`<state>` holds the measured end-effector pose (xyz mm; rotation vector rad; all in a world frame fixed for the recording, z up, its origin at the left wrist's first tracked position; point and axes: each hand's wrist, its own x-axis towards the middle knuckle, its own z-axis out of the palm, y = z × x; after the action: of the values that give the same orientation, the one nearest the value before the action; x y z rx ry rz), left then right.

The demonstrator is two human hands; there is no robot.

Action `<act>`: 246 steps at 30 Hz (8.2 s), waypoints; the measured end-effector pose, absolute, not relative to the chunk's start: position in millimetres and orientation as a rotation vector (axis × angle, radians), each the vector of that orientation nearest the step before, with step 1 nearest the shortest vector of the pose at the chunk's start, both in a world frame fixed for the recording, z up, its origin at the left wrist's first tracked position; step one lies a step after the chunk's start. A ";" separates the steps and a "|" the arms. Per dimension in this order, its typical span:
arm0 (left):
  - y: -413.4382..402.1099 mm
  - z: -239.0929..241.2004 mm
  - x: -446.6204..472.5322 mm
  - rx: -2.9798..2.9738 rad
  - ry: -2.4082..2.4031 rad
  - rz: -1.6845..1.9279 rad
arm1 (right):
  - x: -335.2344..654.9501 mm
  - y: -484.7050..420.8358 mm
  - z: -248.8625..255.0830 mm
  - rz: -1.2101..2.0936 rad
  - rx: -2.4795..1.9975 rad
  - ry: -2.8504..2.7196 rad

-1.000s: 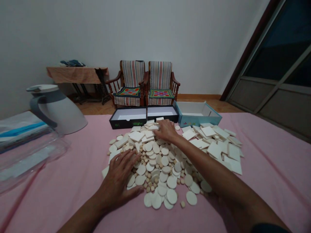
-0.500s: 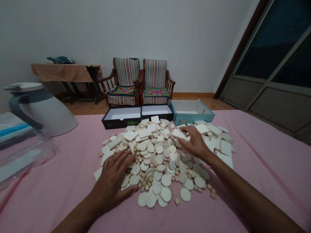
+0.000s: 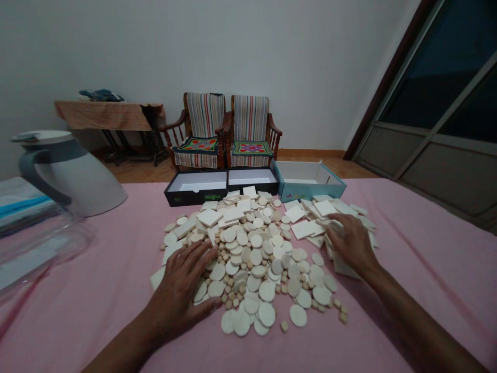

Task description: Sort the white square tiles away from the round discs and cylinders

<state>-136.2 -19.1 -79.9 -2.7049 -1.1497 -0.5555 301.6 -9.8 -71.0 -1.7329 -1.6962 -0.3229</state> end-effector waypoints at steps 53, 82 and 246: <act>-23.3 -77.5 -136.1 -2.743 -1.179 -0.598 | 101.0 101.4 -36.7 0.367 -1.416 -2.327; -16.7 -80.3 -136.4 -2.694 -1.116 -0.592 | 358.3 18.7 -77.3 -0.397 -2.173 -1.448; -36.1 -81.6 -132.6 -2.687 -1.227 -0.610 | 147.4 138.4 -57.3 -0.059 -1.964 -2.212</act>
<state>-132.6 -36.1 -81.6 -2.6868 -1.2268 -0.6098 147.4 138.4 -57.3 -1.9644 -2.2122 -0.0590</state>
